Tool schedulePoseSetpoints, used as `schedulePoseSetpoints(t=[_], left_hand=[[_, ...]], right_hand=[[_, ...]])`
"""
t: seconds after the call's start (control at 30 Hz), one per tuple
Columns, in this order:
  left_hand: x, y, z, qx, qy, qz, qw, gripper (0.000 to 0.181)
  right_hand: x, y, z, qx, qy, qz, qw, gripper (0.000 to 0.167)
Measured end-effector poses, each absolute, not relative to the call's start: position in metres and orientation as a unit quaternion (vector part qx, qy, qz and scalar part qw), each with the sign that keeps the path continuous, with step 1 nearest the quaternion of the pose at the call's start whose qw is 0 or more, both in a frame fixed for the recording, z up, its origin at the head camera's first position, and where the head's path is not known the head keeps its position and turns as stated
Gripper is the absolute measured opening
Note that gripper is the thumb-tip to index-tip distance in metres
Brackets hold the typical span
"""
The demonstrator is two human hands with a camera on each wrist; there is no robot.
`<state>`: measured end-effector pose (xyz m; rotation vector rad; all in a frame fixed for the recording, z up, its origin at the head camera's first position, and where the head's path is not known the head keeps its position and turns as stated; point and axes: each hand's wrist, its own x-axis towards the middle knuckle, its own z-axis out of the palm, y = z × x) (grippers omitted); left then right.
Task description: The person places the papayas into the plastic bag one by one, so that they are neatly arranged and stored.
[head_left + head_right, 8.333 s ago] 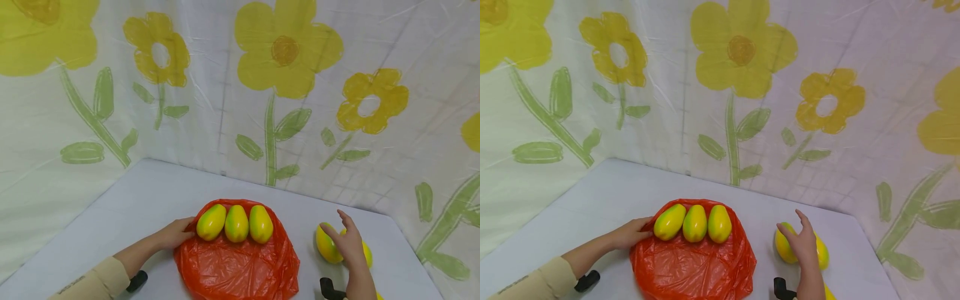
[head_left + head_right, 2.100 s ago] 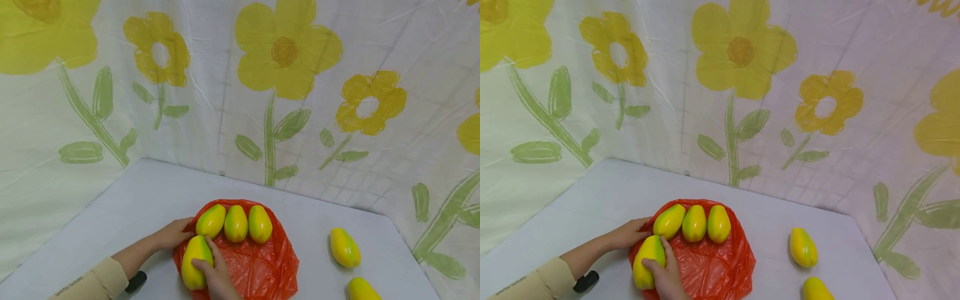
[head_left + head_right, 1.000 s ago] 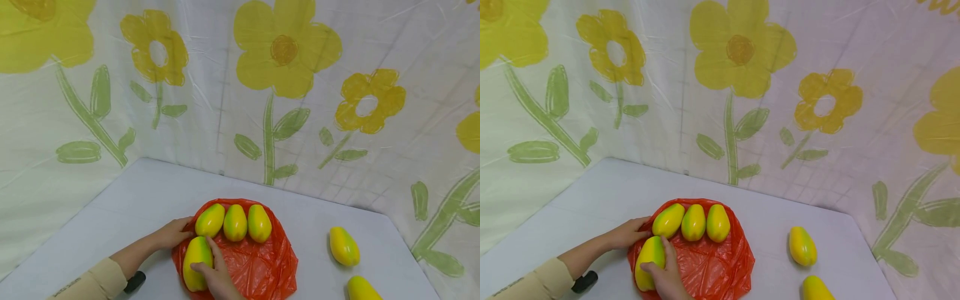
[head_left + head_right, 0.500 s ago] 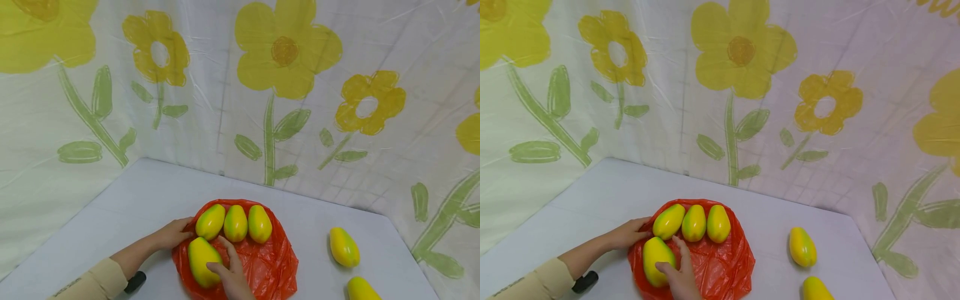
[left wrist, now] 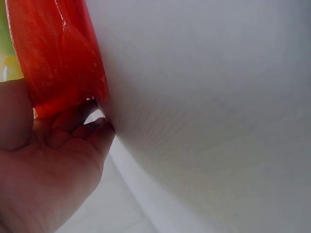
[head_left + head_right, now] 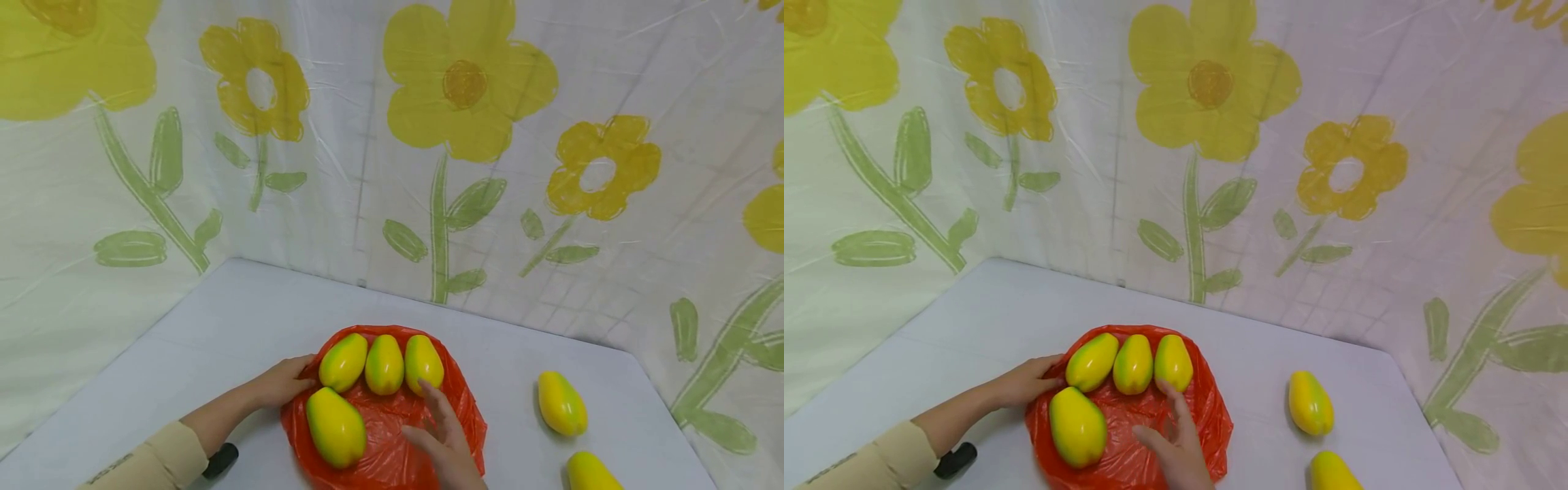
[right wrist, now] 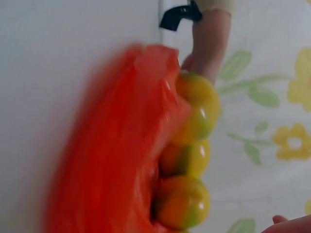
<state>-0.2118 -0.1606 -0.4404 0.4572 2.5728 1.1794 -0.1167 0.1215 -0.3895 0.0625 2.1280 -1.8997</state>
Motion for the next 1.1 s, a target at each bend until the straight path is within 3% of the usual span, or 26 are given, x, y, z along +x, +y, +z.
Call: schedulePoseSetpoints(t=[0.87, 1.1], left_hand=[[-0.212, -0.160, -0.441, 0.151, 0.889, 0.408, 0.142, 0.044], [-0.213, -0.161, -0.441, 0.161, 0.885, 0.412, 0.143, 0.044]], right_hand=[[-0.108, 0.224, -0.385, 0.066, 0.828, -0.556, 0.024, 0.089], [-0.113, 0.261, -0.384, 0.126, 0.871, -0.473, 0.049, 0.101]])
